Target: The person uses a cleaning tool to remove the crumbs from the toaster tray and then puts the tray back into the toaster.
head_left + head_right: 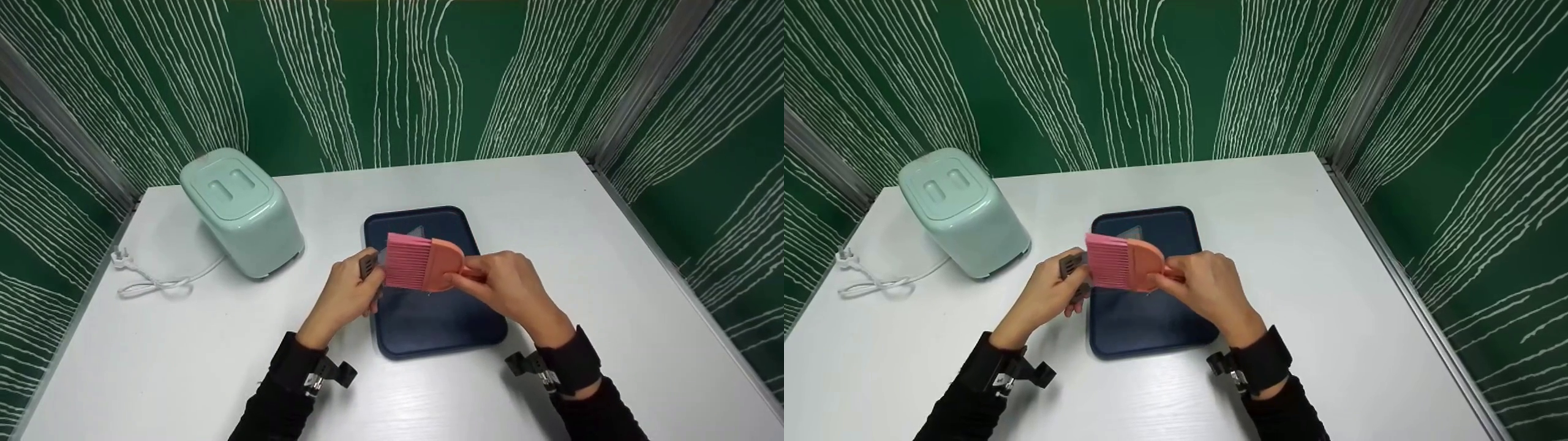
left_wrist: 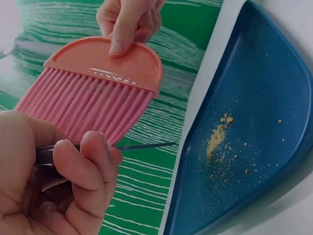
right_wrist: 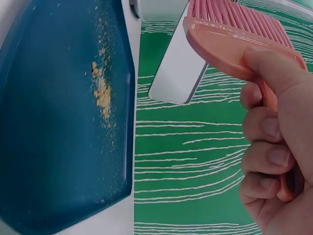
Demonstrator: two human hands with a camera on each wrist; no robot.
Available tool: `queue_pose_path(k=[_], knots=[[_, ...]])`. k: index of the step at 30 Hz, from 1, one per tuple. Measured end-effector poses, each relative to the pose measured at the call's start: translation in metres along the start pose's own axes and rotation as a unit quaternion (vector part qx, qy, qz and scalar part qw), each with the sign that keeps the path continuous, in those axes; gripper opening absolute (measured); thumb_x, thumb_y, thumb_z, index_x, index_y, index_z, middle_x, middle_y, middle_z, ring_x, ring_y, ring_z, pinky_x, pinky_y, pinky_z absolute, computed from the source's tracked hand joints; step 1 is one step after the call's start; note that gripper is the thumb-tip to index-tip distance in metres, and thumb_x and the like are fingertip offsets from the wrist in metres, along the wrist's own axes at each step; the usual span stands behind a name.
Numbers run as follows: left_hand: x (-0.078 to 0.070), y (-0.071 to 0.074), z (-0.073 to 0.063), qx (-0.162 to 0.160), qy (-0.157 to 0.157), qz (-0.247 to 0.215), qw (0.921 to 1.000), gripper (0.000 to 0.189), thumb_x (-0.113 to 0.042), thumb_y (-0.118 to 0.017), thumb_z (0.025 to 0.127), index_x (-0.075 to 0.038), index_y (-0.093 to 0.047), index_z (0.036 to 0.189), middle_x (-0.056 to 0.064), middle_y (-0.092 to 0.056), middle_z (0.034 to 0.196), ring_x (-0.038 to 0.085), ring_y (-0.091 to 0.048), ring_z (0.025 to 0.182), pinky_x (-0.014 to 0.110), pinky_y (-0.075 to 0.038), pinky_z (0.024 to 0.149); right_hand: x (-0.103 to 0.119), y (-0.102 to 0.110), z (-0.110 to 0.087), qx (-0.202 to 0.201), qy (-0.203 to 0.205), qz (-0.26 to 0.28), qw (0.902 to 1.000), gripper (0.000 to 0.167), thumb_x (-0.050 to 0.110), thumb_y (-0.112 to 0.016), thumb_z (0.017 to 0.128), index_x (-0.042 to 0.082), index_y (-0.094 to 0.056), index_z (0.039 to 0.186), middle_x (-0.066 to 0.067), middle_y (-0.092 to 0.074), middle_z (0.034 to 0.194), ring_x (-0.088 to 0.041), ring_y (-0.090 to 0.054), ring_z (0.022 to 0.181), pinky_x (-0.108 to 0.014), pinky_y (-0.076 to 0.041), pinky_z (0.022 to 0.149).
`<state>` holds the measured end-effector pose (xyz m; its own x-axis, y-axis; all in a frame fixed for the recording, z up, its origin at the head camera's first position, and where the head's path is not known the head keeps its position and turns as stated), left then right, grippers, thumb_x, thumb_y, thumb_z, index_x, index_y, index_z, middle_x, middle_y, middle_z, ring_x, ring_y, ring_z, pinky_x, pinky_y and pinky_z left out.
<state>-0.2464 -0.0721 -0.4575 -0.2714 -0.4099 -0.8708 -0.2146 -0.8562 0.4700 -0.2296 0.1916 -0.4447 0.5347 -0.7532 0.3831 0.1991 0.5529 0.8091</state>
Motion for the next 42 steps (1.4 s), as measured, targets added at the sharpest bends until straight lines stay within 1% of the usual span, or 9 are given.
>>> queue_pose_path(k=[4, 7, 14, 20, 24, 28, 32, 38, 42], knots=[[0.0, -0.001, 0.001, 0.003, 0.001, -0.006, 1.0, 0.016, -0.013, -0.052, 0.104, -0.01, -0.064, 0.093, 0.002, -0.063, 0.065, 0.011, -0.061, 0.041, 0.033, -0.054, 0.04, -0.004, -0.001, -0.001, -0.004, 0.003, -0.032, 0.9995, 0.048, 0.035, -0.088, 0.089, 0.02, -0.05, 0.065, 0.017, -0.025, 0.06, -0.001, -0.031, 0.053, -0.022, -0.018, 0.057], [0.0, 0.0, 0.001, 0.004, 0.001, -0.008, 1.0, 0.016, -0.013, -0.052, 0.104, -0.011, -0.063, 0.094, 0.002, -0.063, 0.064, 0.011, -0.061, 0.041, 0.033, -0.053, 0.04, -0.007, -0.001, -0.001, -0.008, 0.004, -0.054, 0.9985, 0.051, 0.038, -0.088, 0.089, 0.02, -0.047, 0.064, 0.016, -0.026, 0.06, -0.003, -0.032, 0.053, -0.023, -0.019, 0.056], [0.001, -0.001, 0.001, 0.008, 0.001, -0.008, 0.9999, 0.014, -0.013, -0.051, 0.104, -0.01, -0.058, 0.092, 0.001, -0.063, 0.064, 0.009, -0.06, 0.04, 0.029, -0.051, 0.039, -0.015, -0.001, -0.003, -0.003, -0.01, -0.1, 0.9949, 0.051, 0.042, -0.087, 0.089, 0.021, -0.049, 0.062, 0.012, -0.032, 0.057, -0.008, -0.039, 0.052, -0.026, -0.022, 0.053], [-0.002, -0.001, 0.0, 0.01, -0.002, -0.009, 0.9999, 0.014, -0.012, -0.051, 0.104, -0.01, -0.058, 0.092, 0.002, -0.063, 0.064, 0.01, -0.06, 0.04, 0.033, -0.053, 0.038, -0.023, -0.001, -0.003, 0.013, -0.037, -0.108, 0.9934, 0.051, 0.042, -0.086, 0.09, 0.021, -0.051, 0.06, 0.008, -0.039, 0.053, -0.011, -0.042, 0.052, -0.027, -0.022, 0.052], [-0.003, -0.001, -0.001, 0.009, -0.009, -0.008, 0.9999, 0.015, -0.011, -0.05, 0.104, -0.009, -0.055, 0.09, 0.002, -0.063, 0.062, 0.01, -0.06, 0.039, 0.034, -0.053, 0.039, -0.027, -0.001, -0.003, 0.014, -0.056, -0.119, 0.9912, 0.051, 0.042, -0.086, 0.091, 0.021, -0.051, 0.06, 0.006, -0.043, 0.052, -0.013, -0.045, 0.052, -0.027, -0.024, 0.05], [-0.006, -0.001, -0.002, 0.008, -0.014, -0.007, 0.9998, 0.015, -0.01, -0.05, 0.104, -0.01, -0.056, 0.09, 0.002, -0.062, 0.06, 0.011, -0.059, 0.039, 0.034, -0.053, 0.039, -0.03, 0.001, -0.004, 0.01, -0.072, -0.133, 0.9885, 0.052, 0.041, -0.085, 0.092, 0.021, -0.05, 0.06, 0.006, -0.042, 0.053, -0.014, -0.045, 0.051, -0.028, -0.023, 0.049], [-0.008, -0.001, -0.003, 0.008, -0.014, -0.007, 0.9998, 0.015, -0.011, -0.05, 0.104, -0.01, -0.056, 0.09, 0.001, -0.061, 0.061, 0.011, -0.059, 0.039, 0.034, -0.053, 0.039, -0.032, 0.004, -0.005, 0.0, -0.085, -0.149, 0.9853, 0.053, 0.038, -0.084, 0.094, 0.02, -0.048, 0.06, 0.004, -0.041, 0.053, -0.016, -0.045, 0.05, -0.028, -0.024, 0.048], [-0.011, 0.001, -0.004, 0.007, -0.018, -0.008, 0.9998, 0.014, -0.011, -0.05, 0.104, -0.01, -0.058, 0.093, 0.004, -0.063, 0.065, 0.011, -0.06, 0.04, 0.034, -0.054, 0.04, -0.032, 0.01, -0.007, -0.035, -0.091, -0.163, 0.9818, 0.049, 0.035, -0.084, 0.095, 0.019, -0.053, 0.06, -0.003, -0.052, 0.053, -0.02, -0.047, 0.047, -0.028, -0.023, 0.045], [-0.012, 0.002, -0.005, 0.006, -0.021, -0.007, 0.9997, 0.016, -0.01, -0.049, 0.105, -0.01, -0.057, 0.092, 0.007, -0.065, 0.067, 0.011, -0.06, 0.04, 0.033, -0.055, 0.041, -0.032, 0.015, -0.008, -0.069, -0.088, -0.159, 0.9809, 0.052, 0.034, -0.084, 0.094, 0.017, -0.049, 0.06, -0.001, -0.045, 0.051, -0.019, -0.042, 0.044, -0.029, -0.018, 0.045]])
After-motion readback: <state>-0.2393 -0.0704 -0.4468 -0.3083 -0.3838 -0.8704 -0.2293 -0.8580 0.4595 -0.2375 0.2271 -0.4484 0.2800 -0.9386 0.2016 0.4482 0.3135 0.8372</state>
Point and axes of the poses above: each hand's wrist, its own z-axis towards the middle knuckle, its own y-axis out of the back of the hand, x = y × z, the point moved 4 cm from there along z, towards the middle knuckle
